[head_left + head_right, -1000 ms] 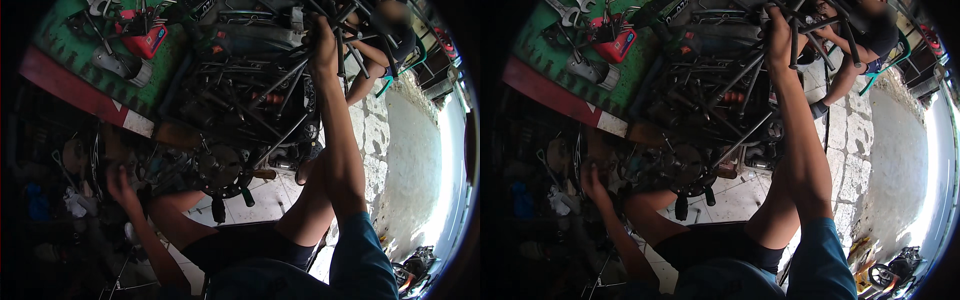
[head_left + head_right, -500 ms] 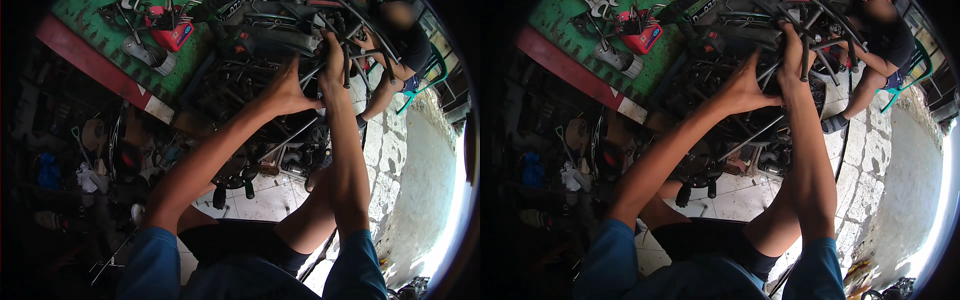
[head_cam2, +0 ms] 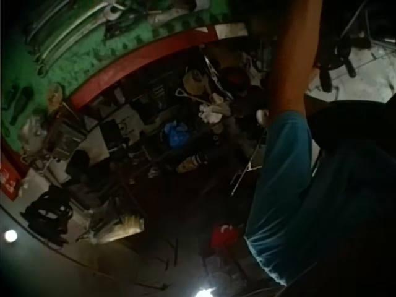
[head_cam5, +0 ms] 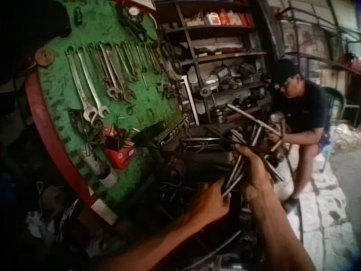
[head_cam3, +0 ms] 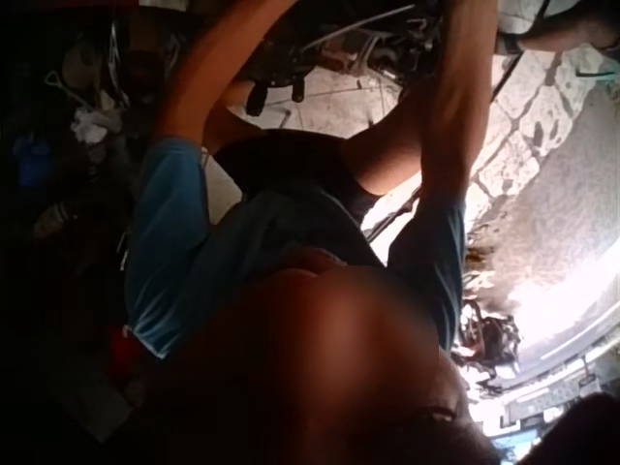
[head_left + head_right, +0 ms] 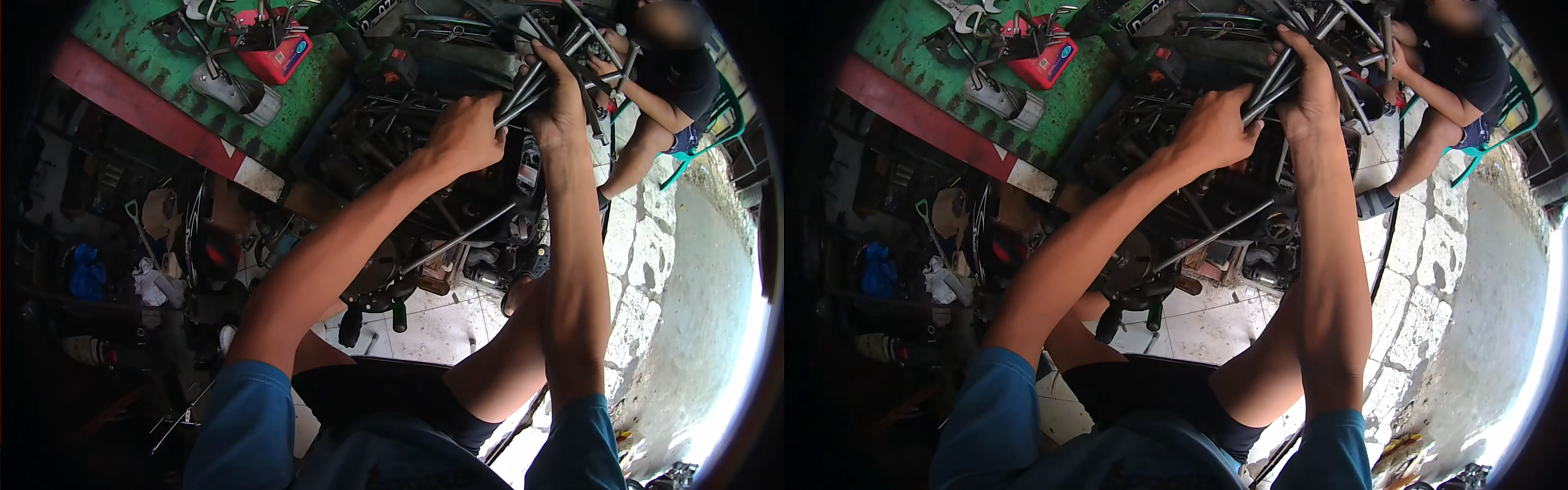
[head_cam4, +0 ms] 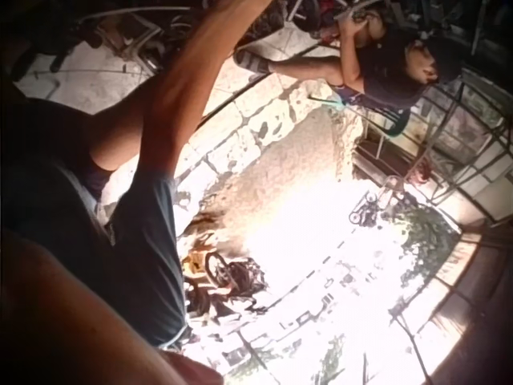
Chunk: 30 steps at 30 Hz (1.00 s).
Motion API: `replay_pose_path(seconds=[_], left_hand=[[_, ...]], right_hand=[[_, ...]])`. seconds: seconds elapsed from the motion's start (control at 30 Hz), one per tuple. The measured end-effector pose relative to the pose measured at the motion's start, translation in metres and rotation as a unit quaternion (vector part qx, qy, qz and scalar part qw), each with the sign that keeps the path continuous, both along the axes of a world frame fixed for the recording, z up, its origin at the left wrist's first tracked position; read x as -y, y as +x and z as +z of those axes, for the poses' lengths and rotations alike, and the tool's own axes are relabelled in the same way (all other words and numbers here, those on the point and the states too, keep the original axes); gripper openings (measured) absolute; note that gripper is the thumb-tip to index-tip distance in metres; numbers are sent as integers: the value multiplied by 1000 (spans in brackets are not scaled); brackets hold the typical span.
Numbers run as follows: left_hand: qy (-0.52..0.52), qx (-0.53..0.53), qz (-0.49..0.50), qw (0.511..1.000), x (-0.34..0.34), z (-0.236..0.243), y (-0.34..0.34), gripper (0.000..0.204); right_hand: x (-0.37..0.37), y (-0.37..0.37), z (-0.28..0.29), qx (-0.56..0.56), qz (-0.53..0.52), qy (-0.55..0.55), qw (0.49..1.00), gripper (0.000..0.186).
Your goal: Repairing or disassembling components of a motorcycle engine, specifically working on the disc brake and casing.
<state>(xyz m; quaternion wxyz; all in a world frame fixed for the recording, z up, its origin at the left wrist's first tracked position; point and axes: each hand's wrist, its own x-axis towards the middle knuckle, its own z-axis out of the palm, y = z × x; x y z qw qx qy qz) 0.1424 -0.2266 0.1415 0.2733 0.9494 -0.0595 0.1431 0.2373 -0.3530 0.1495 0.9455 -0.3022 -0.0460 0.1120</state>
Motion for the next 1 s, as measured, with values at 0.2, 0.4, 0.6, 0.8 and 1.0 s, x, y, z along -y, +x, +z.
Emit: replay_pose_path(seconds=[0.2,0.4,0.6,0.8,1.0], left_hand=[[21,91,-17,995,-4,-9,19,32],[11,135,23,990,-14,-1,23,35],[-108,186,-8,977,-7,-5,29,31],[-117,107,-6,987,-2,-1,27,22],[-115,125,-13,985,10,6,45,31]], right_hand=[[2,-4,5,59,7,2,998,18],[-7,-25,24,134,12,-52,990,25],[-7,-44,38,183,-62,-111,975,27],[-7,-24,17,129,-67,-63,987,19],[-1,-31,43,175,-115,-68,975,18]])
